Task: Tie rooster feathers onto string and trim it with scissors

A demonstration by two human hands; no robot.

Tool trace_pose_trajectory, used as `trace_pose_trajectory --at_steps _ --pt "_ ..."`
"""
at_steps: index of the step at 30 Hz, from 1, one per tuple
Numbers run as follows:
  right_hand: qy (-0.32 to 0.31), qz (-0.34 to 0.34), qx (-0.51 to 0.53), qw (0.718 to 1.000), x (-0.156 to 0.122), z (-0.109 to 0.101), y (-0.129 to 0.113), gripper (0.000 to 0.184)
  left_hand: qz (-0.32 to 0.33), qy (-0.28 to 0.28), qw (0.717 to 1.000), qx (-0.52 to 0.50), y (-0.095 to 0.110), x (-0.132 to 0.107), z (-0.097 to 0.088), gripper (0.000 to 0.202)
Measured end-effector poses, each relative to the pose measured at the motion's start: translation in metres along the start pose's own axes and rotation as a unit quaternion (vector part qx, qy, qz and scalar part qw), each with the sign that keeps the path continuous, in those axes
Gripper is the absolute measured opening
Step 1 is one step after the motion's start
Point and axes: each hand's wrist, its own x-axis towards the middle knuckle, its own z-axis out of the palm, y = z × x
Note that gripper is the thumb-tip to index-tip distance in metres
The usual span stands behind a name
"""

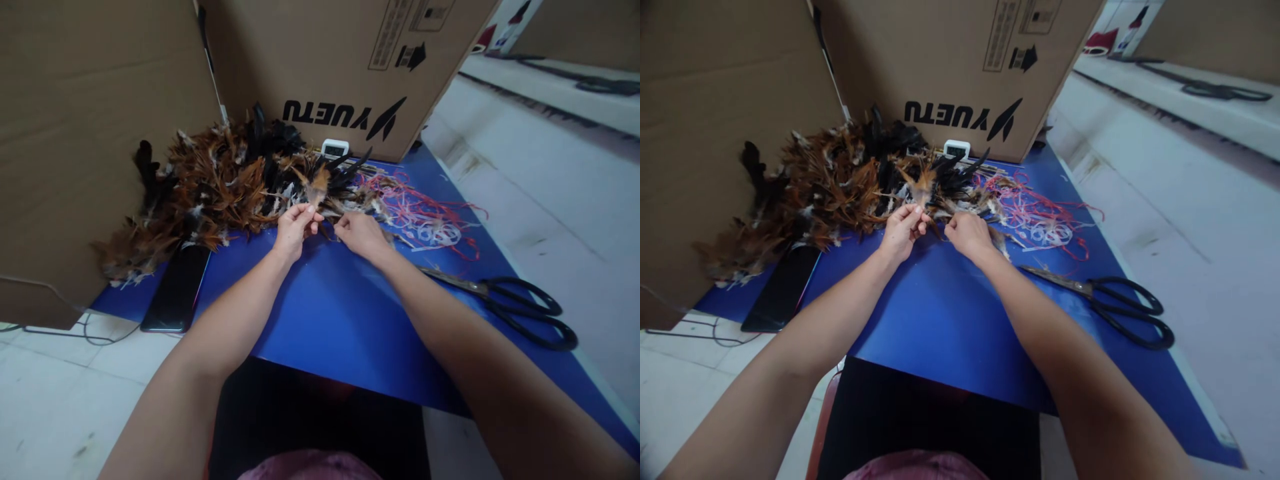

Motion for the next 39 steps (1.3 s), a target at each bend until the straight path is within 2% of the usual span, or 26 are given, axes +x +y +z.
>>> trace_pose_trajectory --at_steps 8,13,18,21,24,27,32,36,39 --pt "0.003 -0.002 0.188 0.982 -0.028 -0.029 0.031 0.013 0.004 -0.006 1.000 0.007 -0.001 -0.001 0.001 0.014" --pt "-0.048 -0.018 0.265 0.963 -0.054 -0.041 0.057 0.018 -0.002 -0.009 1.000 0.019 -0.002 -0.001 0.000 0.015" --pt "-0.125 -0.039 0.231 0.964 -0.078 -0.048 0.090 0.018 -0.008 -0.010 0.999 0.031 -0.001 -0.002 0.003 0.014" --pt "-0.103 -0.036 0.173 0.979 -0.086 -0.050 0.099 0.015 -0.013 -0.016 0.999 0.038 0.000 -0.004 0.005 0.014" --pt "-0.059 -0.061 0.156 0.984 -0.085 -0.049 0.094 0.020 -0.012 -0.027 0.999 0.044 0.000 -0.007 0.007 0.018" --pt "-0.058 -0.106 0.143 0.982 -0.079 -0.042 0.079 0.023 -0.010 -0.041 0.998 0.050 -0.002 -0.008 0.008 0.019" --pt "-0.071 -0.152 0.068 0.983 -0.066 -0.024 0.058 0.004 -0.007 -0.065 0.996 0.058 -0.005 -0.009 0.007 0.019" --pt "-0.058 -0.155 0.070 0.984 -0.067 -0.018 0.056 0.011 -0.022 -0.086 0.994 0.063 -0.007 -0.010 0.007 0.020" --pt "-0.057 -0.114 0.146 0.981 -0.071 -0.020 0.061 0.011 -0.036 -0.102 0.992 0.069 -0.007 -0.012 0.008 0.023"
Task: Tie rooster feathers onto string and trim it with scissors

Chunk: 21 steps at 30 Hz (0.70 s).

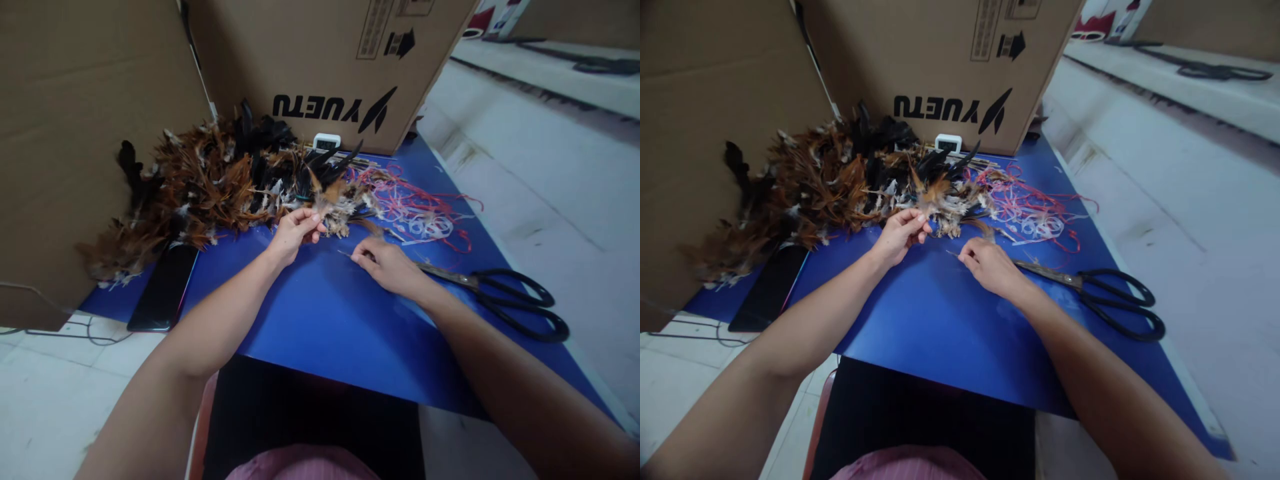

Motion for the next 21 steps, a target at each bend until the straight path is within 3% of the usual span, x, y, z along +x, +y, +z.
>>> trace_pose_trajectory --at_steps 3,7,11,17,21 --pt "0.018 0.060 0.145 0.988 -0.004 -0.005 0.001 0.014 -0.009 -0.028 1.000 0.005 -0.001 -0.003 0.003 0.026" --pt "0.050 0.083 0.315 0.944 -0.007 -0.013 -0.004 0.021 -0.032 -0.073 0.997 0.012 -0.001 -0.008 0.006 0.029" --pt "0.059 0.078 0.401 0.911 -0.011 -0.017 -0.010 0.019 -0.049 -0.093 0.994 0.024 -0.001 -0.013 0.009 0.030" --pt "0.018 0.095 0.522 0.847 -0.013 -0.022 -0.013 0.018 -0.076 -0.121 0.990 0.014 -0.001 -0.018 0.014 0.034" --pt "0.017 0.086 0.555 0.827 -0.013 -0.023 -0.015 0.021 -0.090 -0.133 0.987 0.002 -0.002 -0.019 0.016 0.035"
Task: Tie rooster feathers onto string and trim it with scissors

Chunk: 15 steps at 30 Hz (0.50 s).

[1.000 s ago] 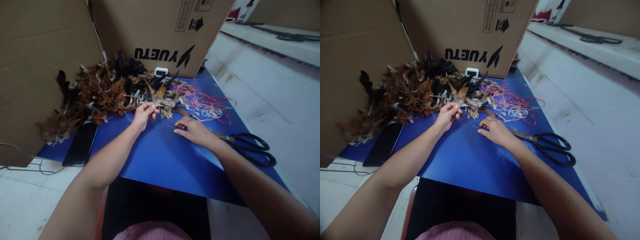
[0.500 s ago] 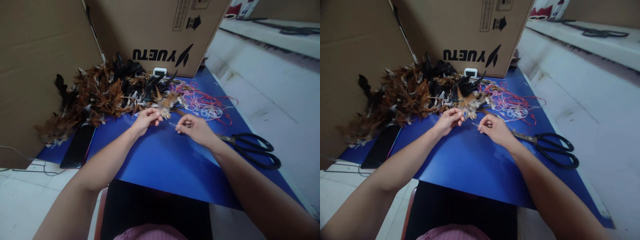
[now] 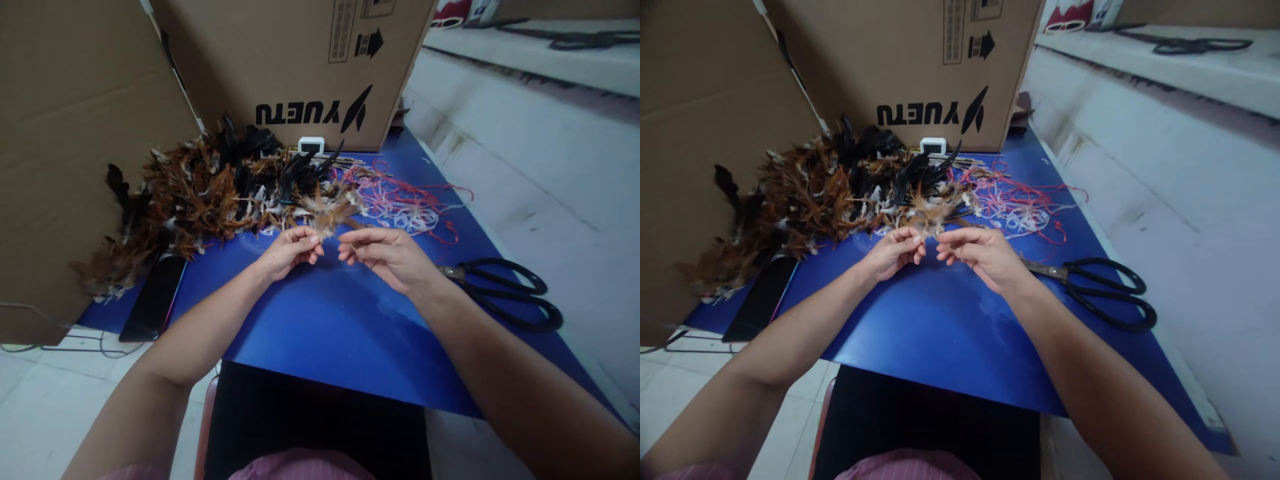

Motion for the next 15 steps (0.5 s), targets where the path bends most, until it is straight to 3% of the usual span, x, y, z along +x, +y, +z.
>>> trace_pose_trajectory --at_steps 15 --pt "0.081 -0.123 -0.025 0.989 0.000 0.012 0.004 0.022 -0.033 -0.021 0.998 -0.045 -0.002 -0.002 0.006 0.033"
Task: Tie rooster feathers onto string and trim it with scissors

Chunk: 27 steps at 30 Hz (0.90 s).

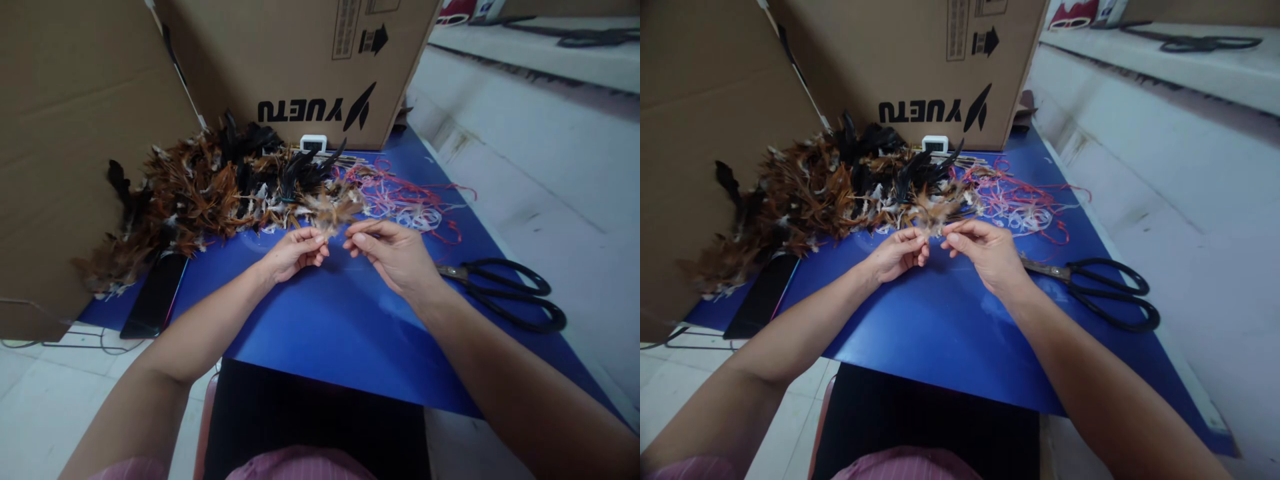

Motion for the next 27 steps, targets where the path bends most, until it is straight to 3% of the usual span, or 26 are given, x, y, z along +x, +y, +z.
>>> trace_pose_trajectory --at_steps 16,27 --pt "0.079 -0.133 -0.117 0.981 -0.0071 0.0085 0.0018 0.008 -0.023 -0.021 0.999 -0.018 -0.0028 -0.0018 0.0065 0.034" --pt "0.082 -0.204 -0.200 0.955 -0.0088 0.0060 0.0092 0.009 -0.030 -0.041 0.999 -0.009 -0.0036 -0.0019 0.0072 0.034"
